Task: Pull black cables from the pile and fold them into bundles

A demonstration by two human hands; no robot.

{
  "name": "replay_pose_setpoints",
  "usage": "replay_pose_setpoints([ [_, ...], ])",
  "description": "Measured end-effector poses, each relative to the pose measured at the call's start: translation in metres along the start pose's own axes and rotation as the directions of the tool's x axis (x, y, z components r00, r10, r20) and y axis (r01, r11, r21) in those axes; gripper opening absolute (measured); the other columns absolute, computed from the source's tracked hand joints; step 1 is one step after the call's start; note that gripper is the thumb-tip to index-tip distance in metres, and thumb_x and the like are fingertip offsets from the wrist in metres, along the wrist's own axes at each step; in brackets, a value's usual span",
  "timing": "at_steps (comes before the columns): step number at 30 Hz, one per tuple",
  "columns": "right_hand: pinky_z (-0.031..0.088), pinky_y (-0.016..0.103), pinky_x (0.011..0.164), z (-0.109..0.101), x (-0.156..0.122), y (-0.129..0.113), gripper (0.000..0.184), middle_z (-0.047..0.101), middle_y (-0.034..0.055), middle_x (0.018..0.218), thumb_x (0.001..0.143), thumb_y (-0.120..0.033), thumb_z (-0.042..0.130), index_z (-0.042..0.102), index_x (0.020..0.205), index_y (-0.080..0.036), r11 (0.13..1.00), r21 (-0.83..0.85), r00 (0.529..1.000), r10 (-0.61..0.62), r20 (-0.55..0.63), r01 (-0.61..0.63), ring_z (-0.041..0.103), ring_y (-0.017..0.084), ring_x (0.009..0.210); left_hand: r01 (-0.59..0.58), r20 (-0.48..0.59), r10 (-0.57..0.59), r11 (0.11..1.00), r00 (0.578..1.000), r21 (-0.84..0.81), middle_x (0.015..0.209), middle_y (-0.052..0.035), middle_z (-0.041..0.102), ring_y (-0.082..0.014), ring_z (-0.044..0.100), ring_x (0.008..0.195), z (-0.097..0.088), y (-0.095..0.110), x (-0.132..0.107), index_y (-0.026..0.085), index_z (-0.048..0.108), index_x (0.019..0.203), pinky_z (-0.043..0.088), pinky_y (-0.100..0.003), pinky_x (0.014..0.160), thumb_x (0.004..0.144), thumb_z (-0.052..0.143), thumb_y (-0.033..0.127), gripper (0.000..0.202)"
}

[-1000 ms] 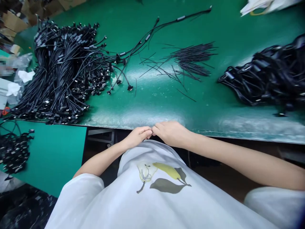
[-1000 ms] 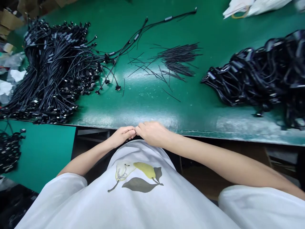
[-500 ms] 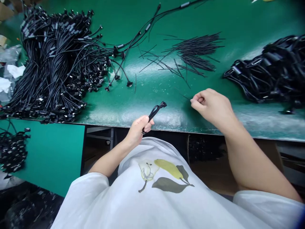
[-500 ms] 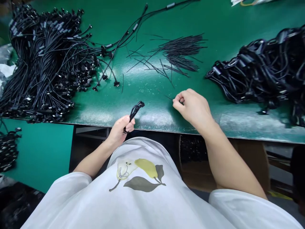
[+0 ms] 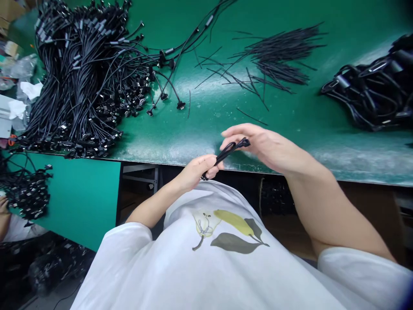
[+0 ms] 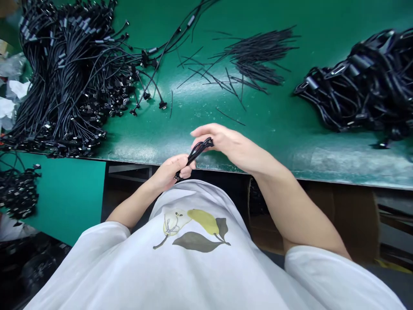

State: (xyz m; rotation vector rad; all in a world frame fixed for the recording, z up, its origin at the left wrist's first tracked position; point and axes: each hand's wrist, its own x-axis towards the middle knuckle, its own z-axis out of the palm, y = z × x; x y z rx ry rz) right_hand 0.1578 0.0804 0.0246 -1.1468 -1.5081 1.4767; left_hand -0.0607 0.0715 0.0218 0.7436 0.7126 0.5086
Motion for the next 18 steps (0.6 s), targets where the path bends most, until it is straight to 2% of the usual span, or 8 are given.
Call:
replay_pose_setpoints([
  [2,0.048,0.036,0.088,0.008,0.002,-0.009,0.046,0.067,0.0063,0.096,0.093,-0.060,0.043,0.066,0.106,-0.023,0.996,0.085,0.992,-0.017,0.123,0.007,0.062,0.021,0.092,0.059,0.034,-0.060,0.997,0.998,0.040,0.058,0.0051,0.041,-0.0055,0.034,0.052,-0.002,-0.001,-0.004,0.011,0.063,0.082,0.028,-0.021,0.052,0.077,0.069,0.057,0.046],
  [4,0.046,0.033,0.089,0.014,0.002,-0.012,0.042,0.067,0.0044,0.095,0.093,-0.057,0.046,0.067,0.100,-0.022,0.999,0.033,0.992,-0.010,0.124,0.006,0.062,0.020,0.091,0.117,0.041,-0.119,0.992,0.992,0.053,0.059,0.0049,0.041,-0.0057,0.034,0.052,-0.005,-0.002,-0.008,0.011,0.064,0.083,0.029,-0.021,0.052,0.075,0.069,0.059,0.049],
  [7,0.046,0.034,0.088,0.019,-0.001,-0.011,0.040,0.067,0.0051,0.103,0.090,-0.056,0.051,0.068,0.103,-0.023,0.999,-0.039,0.990,0.041,0.138,-0.036,0.061,0.020,0.095,0.151,0.075,-0.154,0.988,0.985,0.044,0.060,0.0047,0.041,-0.0056,0.033,0.052,-0.011,-0.002,-0.014,0.011,0.065,0.085,0.030,-0.022,0.053,0.076,0.068,0.060,0.051],
  [10,0.049,0.031,0.076,0.020,-0.010,-0.012,0.040,0.067,0.0056,0.093,0.084,-0.057,0.060,0.069,0.100,-0.021,0.983,0.110,0.974,0.122,0.193,-0.145,0.061,0.018,0.082,0.168,0.157,-0.184,0.980,0.970,0.108,0.061,0.0036,0.042,-0.0070,0.036,0.054,-0.017,0.002,-0.018,0.011,0.066,0.088,0.030,-0.023,0.054,0.078,0.065,0.062,0.052],
  [13,0.046,0.027,0.063,0.021,-0.020,-0.014,0.047,0.062,0.0036,0.079,0.073,-0.061,0.071,0.069,0.094,-0.019,0.925,0.295,0.952,0.165,0.257,-0.240,0.056,0.015,0.068,0.187,0.228,-0.237,0.957,0.944,0.220,0.062,0.0025,0.043,-0.0089,0.038,0.056,-0.020,0.010,-0.023,0.012,0.068,0.092,0.032,-0.025,0.056,0.082,0.060,0.062,0.052],
  [15,0.045,0.027,0.060,0.022,-0.027,-0.014,0.052,0.063,0.0043,0.082,0.071,-0.066,0.070,0.069,0.096,-0.021,0.896,0.356,0.934,0.145,0.328,-0.264,0.056,0.015,0.069,0.205,0.271,-0.285,0.936,0.920,0.287,0.062,0.0021,0.043,-0.0098,0.039,0.057,-0.021,0.017,-0.029,0.013,0.070,0.094,0.034,-0.025,0.057,0.084,0.056,0.062,0.051],
  [18,0.046,0.027,0.063,0.025,-0.038,-0.008,0.047,0.065,0.0050,0.090,0.076,-0.066,0.066,0.071,0.098,-0.025,0.895,0.351,0.904,0.118,0.411,-0.276,0.059,0.016,0.077,0.245,0.307,-0.360,0.902,0.881,0.356,0.063,0.0008,0.044,-0.0113,0.040,0.058,-0.021,0.023,-0.037,0.016,0.072,0.098,0.036,-0.027,0.060,0.085,0.056,0.061,0.049],
])
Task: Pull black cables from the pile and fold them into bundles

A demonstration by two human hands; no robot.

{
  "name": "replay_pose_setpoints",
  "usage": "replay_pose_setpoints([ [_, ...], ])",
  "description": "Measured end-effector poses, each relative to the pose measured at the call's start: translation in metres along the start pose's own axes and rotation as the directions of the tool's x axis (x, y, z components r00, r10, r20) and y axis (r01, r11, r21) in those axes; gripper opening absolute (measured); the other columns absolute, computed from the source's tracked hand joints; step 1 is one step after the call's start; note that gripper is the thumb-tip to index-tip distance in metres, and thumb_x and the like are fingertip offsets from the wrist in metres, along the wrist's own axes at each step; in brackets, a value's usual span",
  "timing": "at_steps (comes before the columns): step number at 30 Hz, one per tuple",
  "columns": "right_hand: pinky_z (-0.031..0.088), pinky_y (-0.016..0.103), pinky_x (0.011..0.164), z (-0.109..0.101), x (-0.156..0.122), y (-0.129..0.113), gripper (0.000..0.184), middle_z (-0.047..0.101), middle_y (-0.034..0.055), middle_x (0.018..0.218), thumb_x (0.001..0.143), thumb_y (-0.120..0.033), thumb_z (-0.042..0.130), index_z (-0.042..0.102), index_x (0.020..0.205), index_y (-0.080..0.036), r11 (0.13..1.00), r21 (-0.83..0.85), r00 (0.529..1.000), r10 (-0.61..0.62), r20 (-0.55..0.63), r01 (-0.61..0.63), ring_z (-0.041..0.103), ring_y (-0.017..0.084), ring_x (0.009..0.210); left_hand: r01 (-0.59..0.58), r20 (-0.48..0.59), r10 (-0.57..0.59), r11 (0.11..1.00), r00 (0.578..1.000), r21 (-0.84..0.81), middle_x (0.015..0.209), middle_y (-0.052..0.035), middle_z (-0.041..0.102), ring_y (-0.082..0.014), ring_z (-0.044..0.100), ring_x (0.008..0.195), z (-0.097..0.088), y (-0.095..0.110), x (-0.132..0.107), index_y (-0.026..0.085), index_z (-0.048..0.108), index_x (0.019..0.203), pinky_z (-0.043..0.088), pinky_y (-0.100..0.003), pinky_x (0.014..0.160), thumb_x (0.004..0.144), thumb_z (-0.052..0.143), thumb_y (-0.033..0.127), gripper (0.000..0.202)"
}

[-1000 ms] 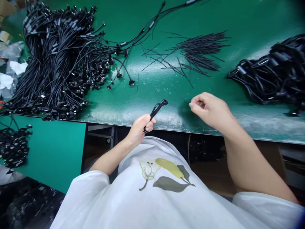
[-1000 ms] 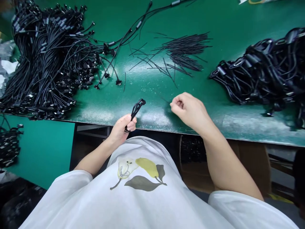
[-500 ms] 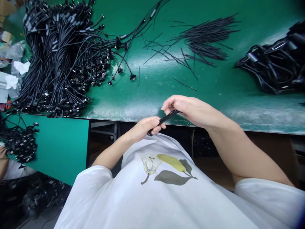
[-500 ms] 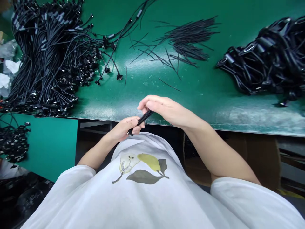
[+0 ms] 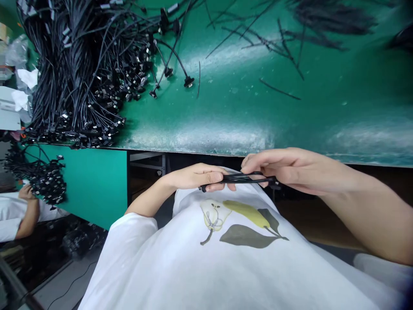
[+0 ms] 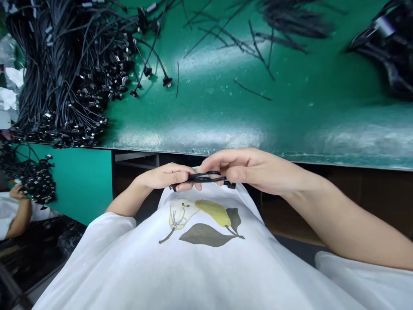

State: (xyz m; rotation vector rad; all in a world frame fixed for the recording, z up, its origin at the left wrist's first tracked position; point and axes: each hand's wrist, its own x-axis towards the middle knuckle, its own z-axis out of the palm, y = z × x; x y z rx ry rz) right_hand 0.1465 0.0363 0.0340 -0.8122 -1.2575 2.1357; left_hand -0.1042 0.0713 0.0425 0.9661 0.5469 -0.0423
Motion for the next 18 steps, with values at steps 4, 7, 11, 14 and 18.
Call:
replay_pose_setpoints([
  [4,0.045,0.027,0.060,0.004,-0.007,0.016,0.036,0.065,0.0039,0.083,0.080,-0.057,0.067,0.074,0.091,-0.023,0.998,-0.036,0.996,0.049,-0.078,-0.052,0.055,0.014,0.067,0.081,0.035,-0.079,0.996,0.996,-0.045,0.067,-0.0023,0.047,-0.0143,0.043,0.060,0.006,-0.005,-0.005,0.018,0.073,0.099,0.039,-0.029,0.062,0.083,0.060,0.059,0.046],
  [7,0.044,0.026,0.058,0.004,-0.009,0.024,0.036,0.065,0.0036,0.081,0.080,-0.054,0.067,0.074,0.093,-0.021,0.994,-0.047,0.983,0.087,-0.164,-0.096,0.055,0.012,0.064,0.078,0.049,-0.076,0.996,0.996,-0.040,0.068,-0.0025,0.046,-0.0147,0.043,0.061,0.012,-0.012,-0.004,0.018,0.072,0.105,0.039,-0.029,0.061,0.085,0.055,0.060,0.049],
  [11,0.045,0.027,0.064,0.003,-0.011,0.027,0.034,0.067,0.0045,0.088,0.084,-0.051,0.063,0.074,0.097,-0.022,0.982,-0.174,0.985,0.047,-0.168,-0.077,0.060,0.015,0.075,0.063,0.037,-0.065,0.996,0.997,0.057,0.069,-0.0022,0.049,-0.0139,0.043,0.061,0.018,-0.019,-0.003,0.018,0.069,0.109,0.036,-0.026,0.057,0.085,0.056,0.059,0.049],
  [14,0.044,0.030,0.064,0.005,-0.011,0.019,0.035,0.067,0.0042,0.084,0.093,-0.048,0.049,0.073,0.099,-0.022,0.935,-0.355,0.985,-0.046,-0.169,-0.017,0.059,0.016,0.072,0.052,-0.040,-0.048,0.995,0.998,0.089,0.065,-0.0005,0.047,-0.0132,0.043,0.059,0.022,-0.025,-0.002,0.018,0.068,0.106,0.035,-0.026,0.056,0.090,0.050,0.057,0.046],
  [18,0.045,0.038,0.079,0.014,-0.015,0.007,0.039,0.068,0.0081,0.095,0.098,-0.041,0.038,0.070,0.109,-0.022,0.646,-0.752,0.958,-0.279,-0.068,0.134,0.059,0.022,0.088,0.043,-0.125,-0.042,0.999,0.991,0.010,0.062,0.0002,0.046,-0.0130,0.043,0.057,0.025,-0.031,0.002,0.018,0.069,0.098,0.037,-0.027,0.057,0.088,0.051,0.059,0.046],
])
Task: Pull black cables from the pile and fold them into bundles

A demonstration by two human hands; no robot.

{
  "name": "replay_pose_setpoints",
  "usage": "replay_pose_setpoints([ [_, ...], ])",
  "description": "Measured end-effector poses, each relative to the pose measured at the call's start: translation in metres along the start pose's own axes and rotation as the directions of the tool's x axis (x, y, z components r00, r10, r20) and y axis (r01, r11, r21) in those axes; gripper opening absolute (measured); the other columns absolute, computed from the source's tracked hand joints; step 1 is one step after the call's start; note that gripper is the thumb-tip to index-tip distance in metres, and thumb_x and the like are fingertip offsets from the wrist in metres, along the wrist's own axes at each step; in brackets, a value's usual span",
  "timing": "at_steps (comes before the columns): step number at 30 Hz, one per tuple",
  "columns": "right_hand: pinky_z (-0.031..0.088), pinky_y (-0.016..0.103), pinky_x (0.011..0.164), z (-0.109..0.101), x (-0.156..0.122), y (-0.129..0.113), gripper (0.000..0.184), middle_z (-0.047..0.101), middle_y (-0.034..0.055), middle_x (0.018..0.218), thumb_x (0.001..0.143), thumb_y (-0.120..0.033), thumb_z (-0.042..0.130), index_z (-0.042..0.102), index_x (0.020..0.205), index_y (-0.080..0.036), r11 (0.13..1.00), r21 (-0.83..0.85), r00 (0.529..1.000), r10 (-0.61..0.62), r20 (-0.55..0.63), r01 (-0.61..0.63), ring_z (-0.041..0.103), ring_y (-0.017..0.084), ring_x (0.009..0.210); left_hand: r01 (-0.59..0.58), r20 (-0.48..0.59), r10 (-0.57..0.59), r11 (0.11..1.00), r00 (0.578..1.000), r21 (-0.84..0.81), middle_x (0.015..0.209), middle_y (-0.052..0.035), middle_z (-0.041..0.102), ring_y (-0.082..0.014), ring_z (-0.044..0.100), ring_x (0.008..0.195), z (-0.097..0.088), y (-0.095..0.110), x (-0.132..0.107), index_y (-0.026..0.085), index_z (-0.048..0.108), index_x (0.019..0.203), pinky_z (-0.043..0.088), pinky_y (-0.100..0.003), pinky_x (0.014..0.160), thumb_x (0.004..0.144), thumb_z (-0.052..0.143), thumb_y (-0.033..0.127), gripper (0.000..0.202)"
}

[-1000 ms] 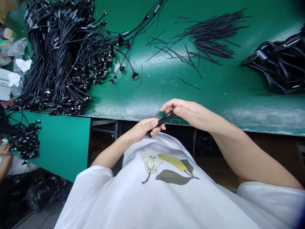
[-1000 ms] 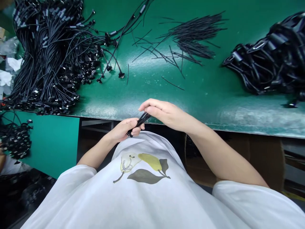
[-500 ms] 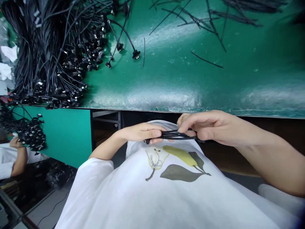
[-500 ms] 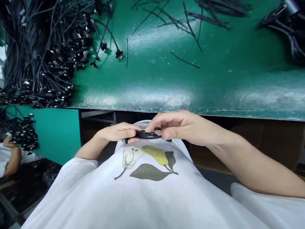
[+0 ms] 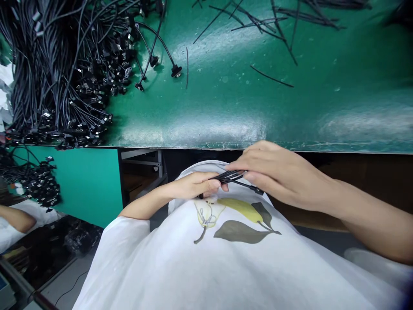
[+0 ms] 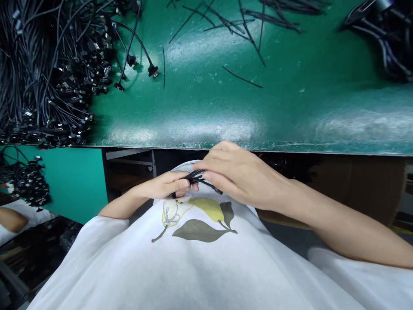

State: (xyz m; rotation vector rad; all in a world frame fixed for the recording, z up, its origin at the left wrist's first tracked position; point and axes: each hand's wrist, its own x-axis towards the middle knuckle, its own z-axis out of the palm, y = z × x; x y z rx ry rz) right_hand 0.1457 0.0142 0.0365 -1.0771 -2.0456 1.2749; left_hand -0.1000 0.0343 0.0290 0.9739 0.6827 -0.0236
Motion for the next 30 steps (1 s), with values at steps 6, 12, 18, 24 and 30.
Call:
replay_pose_setpoints([
  [6,0.042,0.038,0.070,0.024,-0.009,-0.012,0.047,0.064,0.0159,0.103,0.097,-0.042,0.040,0.059,0.126,-0.010,0.768,-0.611,0.981,-0.122,0.153,0.191,0.055,0.028,0.087,0.044,0.013,-0.042,0.991,0.999,-0.128,0.061,0.0027,0.043,-0.0109,0.041,0.056,0.005,-0.007,0.009,0.015,0.064,0.093,0.035,-0.025,0.054,0.085,0.058,0.058,0.044],
  [12,0.028,0.034,0.058,0.041,0.001,-0.004,0.028,0.056,0.0091,0.076,0.088,-0.005,0.037,0.063,0.094,-0.013,0.573,-0.793,0.978,-0.098,0.183,0.206,0.046,0.021,0.067,0.114,-0.005,-0.123,0.940,0.992,-0.322,0.060,0.0053,0.035,-0.0085,0.032,0.052,0.010,-0.012,0.009,0.015,0.060,0.089,0.030,-0.025,0.052,0.084,0.061,0.056,0.041],
  [18,0.020,0.034,0.058,0.028,-0.003,0.009,0.028,0.048,0.0023,0.067,0.094,-0.010,0.033,0.051,0.075,-0.021,0.699,-0.571,0.903,-0.321,0.287,0.430,0.036,0.018,0.060,0.073,0.032,-0.071,0.992,0.997,-0.101,0.064,-0.0012,0.049,-0.0136,0.044,0.060,0.008,0.003,-0.004,0.018,0.069,0.089,0.038,-0.028,0.059,0.082,0.063,0.056,0.039],
  [24,0.018,0.035,0.060,0.030,-0.003,0.009,0.030,0.050,0.0021,0.068,0.094,-0.008,0.033,0.053,0.076,-0.021,0.592,-0.615,0.852,-0.403,0.334,0.521,0.037,0.017,0.062,0.069,0.080,-0.065,0.996,0.995,-0.056,0.067,-0.0047,0.056,-0.0153,0.051,0.063,0.004,-0.003,0.003,0.015,0.070,0.081,0.043,-0.030,0.061,0.083,0.060,0.059,0.045],
  [30,0.023,0.033,0.061,0.023,0.012,0.022,0.029,0.054,0.0030,0.070,0.095,-0.017,0.034,0.058,0.078,-0.021,0.688,-0.580,0.884,-0.208,0.418,0.436,0.042,0.017,0.064,0.051,0.011,-0.050,0.979,0.999,-0.198,0.059,0.0022,0.045,-0.0098,0.043,0.053,0.009,-0.010,0.017,0.014,0.063,0.077,0.036,-0.025,0.052,0.079,0.065,0.058,0.044],
])
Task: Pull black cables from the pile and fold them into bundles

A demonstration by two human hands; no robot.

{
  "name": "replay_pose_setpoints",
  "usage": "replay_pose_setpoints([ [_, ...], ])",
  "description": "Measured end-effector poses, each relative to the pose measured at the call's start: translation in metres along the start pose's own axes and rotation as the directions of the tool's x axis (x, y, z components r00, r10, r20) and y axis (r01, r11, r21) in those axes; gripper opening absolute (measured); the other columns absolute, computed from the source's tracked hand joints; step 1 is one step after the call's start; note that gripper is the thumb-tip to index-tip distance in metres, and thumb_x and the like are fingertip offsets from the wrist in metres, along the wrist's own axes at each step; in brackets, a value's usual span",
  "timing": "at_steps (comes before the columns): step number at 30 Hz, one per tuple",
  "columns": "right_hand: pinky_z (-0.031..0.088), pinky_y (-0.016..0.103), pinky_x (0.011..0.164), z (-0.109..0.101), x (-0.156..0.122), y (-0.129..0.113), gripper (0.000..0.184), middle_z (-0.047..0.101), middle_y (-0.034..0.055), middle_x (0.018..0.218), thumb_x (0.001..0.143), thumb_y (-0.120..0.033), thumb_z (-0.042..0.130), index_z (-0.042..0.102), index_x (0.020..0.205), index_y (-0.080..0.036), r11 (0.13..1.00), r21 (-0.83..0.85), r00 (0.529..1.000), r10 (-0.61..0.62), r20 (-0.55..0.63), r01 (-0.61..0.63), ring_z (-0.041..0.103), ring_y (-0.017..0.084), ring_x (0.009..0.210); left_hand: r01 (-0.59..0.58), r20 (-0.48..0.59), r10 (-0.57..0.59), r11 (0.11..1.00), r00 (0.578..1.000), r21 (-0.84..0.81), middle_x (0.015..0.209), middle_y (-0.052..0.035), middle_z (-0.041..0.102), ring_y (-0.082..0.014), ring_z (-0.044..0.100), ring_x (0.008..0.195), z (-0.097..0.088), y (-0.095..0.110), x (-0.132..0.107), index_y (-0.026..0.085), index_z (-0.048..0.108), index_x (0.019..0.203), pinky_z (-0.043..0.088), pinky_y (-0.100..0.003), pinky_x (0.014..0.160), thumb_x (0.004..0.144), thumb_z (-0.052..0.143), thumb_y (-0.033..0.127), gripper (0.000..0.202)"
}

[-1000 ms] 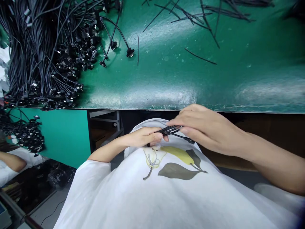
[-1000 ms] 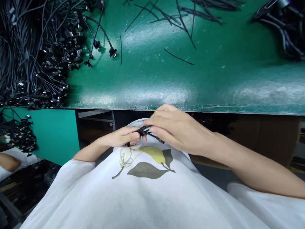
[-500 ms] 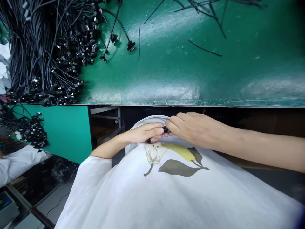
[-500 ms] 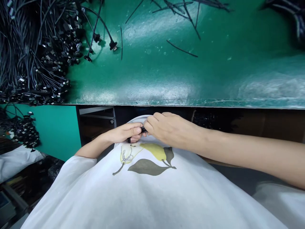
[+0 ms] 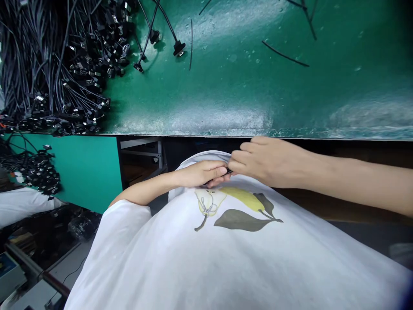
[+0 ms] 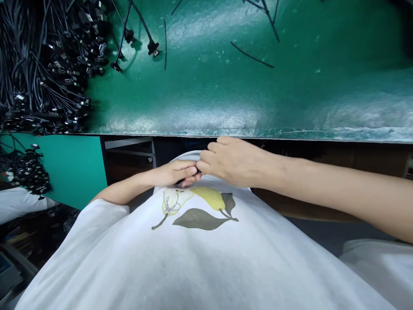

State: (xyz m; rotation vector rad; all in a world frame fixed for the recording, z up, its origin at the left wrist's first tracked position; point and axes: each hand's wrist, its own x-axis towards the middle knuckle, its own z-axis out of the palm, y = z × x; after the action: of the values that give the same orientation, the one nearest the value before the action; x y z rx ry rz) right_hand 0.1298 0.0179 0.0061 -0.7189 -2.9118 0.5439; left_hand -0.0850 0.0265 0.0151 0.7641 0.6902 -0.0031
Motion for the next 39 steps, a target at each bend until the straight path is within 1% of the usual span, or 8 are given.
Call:
replay_pose_setpoints([
  [4,0.038,0.037,0.077,-0.018,0.006,0.021,0.028,0.062,0.0056,0.087,0.098,-0.030,0.037,0.063,0.090,-0.021,0.973,0.109,0.973,0.215,-0.088,-0.205,0.055,0.021,0.081,-0.068,-0.175,0.009,0.940,0.985,-0.334,0.058,0.0064,0.032,-0.0057,0.031,0.048,0.000,0.005,0.011,0.015,0.055,0.075,0.027,-0.020,0.045,0.082,0.068,0.049,0.037],
  [10,0.046,0.035,0.079,-0.014,0.019,0.001,0.025,0.063,0.0107,0.101,0.096,-0.038,0.051,0.061,0.108,-0.018,0.743,0.563,0.652,0.633,-0.417,-0.362,0.059,0.022,0.091,-0.525,-0.582,0.208,0.722,0.786,-0.451,0.063,0.0036,0.030,-0.0092,0.045,0.063,-0.005,0.029,0.022,0.017,0.050,0.076,0.046,-0.022,0.068,0.098,0.047,0.036,0.029],
  [20,0.039,0.031,0.060,0.038,0.057,-0.023,0.038,0.067,0.0106,0.083,0.102,-0.036,0.034,0.062,0.101,-0.011,0.794,0.387,0.666,0.606,-0.435,-0.469,0.060,0.021,0.068,-0.622,-0.647,0.335,0.731,0.685,-0.280,0.061,0.0044,0.037,-0.0102,0.053,0.070,0.003,0.034,0.028,0.018,0.053,0.077,0.046,-0.026,0.084,0.095,0.052,0.040,0.029],
  [25,0.042,0.026,0.064,0.015,0.028,0.000,0.036,0.068,0.0055,0.083,0.102,-0.033,0.034,0.065,0.089,-0.017,0.829,0.442,0.828,0.489,-0.276,-0.342,0.062,0.017,0.073,-0.638,-0.594,0.417,0.737,0.688,-0.221,0.059,0.0075,0.035,-0.0056,0.038,0.051,0.002,0.033,0.025,0.017,0.053,0.078,0.045,-0.022,0.062,0.086,0.064,0.048,0.034],
  [27,0.042,0.026,0.069,0.000,0.011,0.021,0.031,0.067,0.0038,0.085,0.100,-0.034,0.040,0.063,0.085,-0.019,0.769,0.455,0.735,0.607,-0.302,-0.449,0.061,0.015,0.077,-0.637,-0.581,0.423,0.738,0.695,-0.224,0.059,0.0078,0.034,-0.0048,0.034,0.049,0.002,0.033,0.024,0.017,0.051,0.078,0.038,-0.019,0.052,0.083,0.068,0.049,0.037],
  [31,0.034,0.029,0.063,-0.021,-0.012,0.069,0.019,0.061,0.0074,0.099,0.093,-0.035,0.055,0.062,0.099,-0.019,0.409,0.312,0.280,0.880,-0.384,-0.858,0.054,0.017,0.079,-0.595,-0.547,0.402,0.769,0.734,-0.233,0.059,0.0079,0.034,-0.0038,0.032,0.047,0.003,0.033,0.024,0.017,0.050,0.078,0.029,-0.017,0.045,0.080,0.071,0.050,0.039],
  [33,0.030,0.030,0.061,-0.022,-0.016,0.088,0.017,0.058,0.0089,0.100,0.091,-0.032,0.056,0.062,0.098,-0.018,0.309,0.247,0.211,0.911,-0.355,-0.918,0.050,0.017,0.076,-0.573,-0.529,0.396,0.789,0.750,-0.221,0.059,0.0080,0.035,-0.0036,0.032,0.047,0.003,0.032,0.025,0.016,0.050,0.079,0.029,-0.017,0.045,0.079,0.071,0.051,0.040],
  [39,0.032,0.028,0.061,-0.016,-0.014,0.088,0.008,0.055,0.0042,0.081,0.082,-0.025,0.053,0.055,0.077,-0.019,0.488,0.414,0.384,0.869,-0.313,-0.768,0.045,0.014,0.065,-0.517,-0.424,0.405,0.834,0.810,-0.191,0.058,0.0083,0.037,-0.0043,0.036,0.047,0.002,0.034,0.028,0.017,0.052,0.089,0.029,-0.018,0.046,0.080,0.069,0.051,0.040],
])
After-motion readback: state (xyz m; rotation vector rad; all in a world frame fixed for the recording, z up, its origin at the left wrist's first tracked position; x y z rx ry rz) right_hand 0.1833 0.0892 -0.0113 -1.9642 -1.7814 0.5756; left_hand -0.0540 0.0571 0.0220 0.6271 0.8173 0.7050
